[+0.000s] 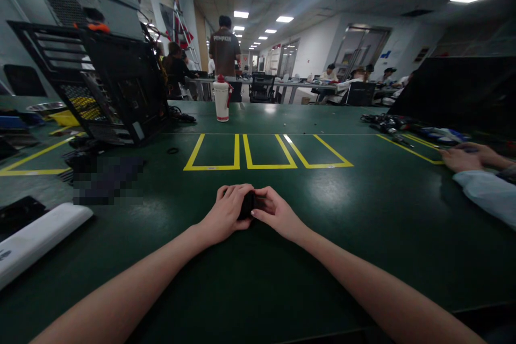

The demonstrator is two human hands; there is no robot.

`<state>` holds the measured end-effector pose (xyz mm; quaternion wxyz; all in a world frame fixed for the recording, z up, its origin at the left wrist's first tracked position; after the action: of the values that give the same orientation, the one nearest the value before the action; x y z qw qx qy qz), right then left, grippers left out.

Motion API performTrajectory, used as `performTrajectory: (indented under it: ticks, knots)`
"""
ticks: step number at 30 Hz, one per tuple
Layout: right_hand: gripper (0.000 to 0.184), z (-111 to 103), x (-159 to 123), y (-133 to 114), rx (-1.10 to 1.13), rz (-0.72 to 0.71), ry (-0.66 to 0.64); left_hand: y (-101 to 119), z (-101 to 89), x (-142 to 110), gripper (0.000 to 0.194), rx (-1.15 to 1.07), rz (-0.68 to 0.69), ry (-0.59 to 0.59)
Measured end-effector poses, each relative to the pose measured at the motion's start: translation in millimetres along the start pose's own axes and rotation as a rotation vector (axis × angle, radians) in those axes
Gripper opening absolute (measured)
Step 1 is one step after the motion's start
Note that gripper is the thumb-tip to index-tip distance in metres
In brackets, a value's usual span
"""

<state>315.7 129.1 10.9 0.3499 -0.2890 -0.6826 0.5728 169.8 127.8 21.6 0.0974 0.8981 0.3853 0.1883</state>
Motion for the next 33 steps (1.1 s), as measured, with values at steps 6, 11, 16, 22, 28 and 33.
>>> performTrajectory:
  ticks: [6,11,16,22,28,33]
  knots:
    - [0.022,0.7,0.6,-1.1,-0.016,-0.042,0.044,-0.6,0.0,-0.3,0.061,-0.003,0.004,-0.011]
    - [0.036,-2.0,1.1,-0.8,-0.086,0.011,0.056,-0.9,-0.6,-0.4,0.062,-0.027,-0.005,-0.017]
    - [0.032,-1.3,0.4,0.1,-0.058,0.020,0.003,-0.8,0.5,-0.3,0.063,-0.025,-0.001,-0.012]
    - [0.021,-1.3,1.2,0.0,-0.034,-0.039,0.044,-0.1,-0.6,0.2,0.062,-0.010,0.002,-0.006]
    - [0.036,-4.0,1.0,-0.3,-0.110,0.026,0.058,-0.5,0.2,0.4,0.061,-0.008,-0.006,-0.006]
    - [0.031,-2.2,0.6,-2.1,-0.066,0.026,0.005,0.5,-2.0,-0.5,0.064,-0.011,-0.001,-0.005]
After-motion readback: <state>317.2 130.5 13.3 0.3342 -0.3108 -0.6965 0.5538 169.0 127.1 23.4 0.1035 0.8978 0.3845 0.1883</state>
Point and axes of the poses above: each hand's wrist, its own x-axis towards the middle knuckle, its own z-axis out of the palm, y = z × x, the point moved 3 cm from there along x, towards the middle knuckle, and after that the axes turned 8 degrees about -y, right-handed, at the moved point
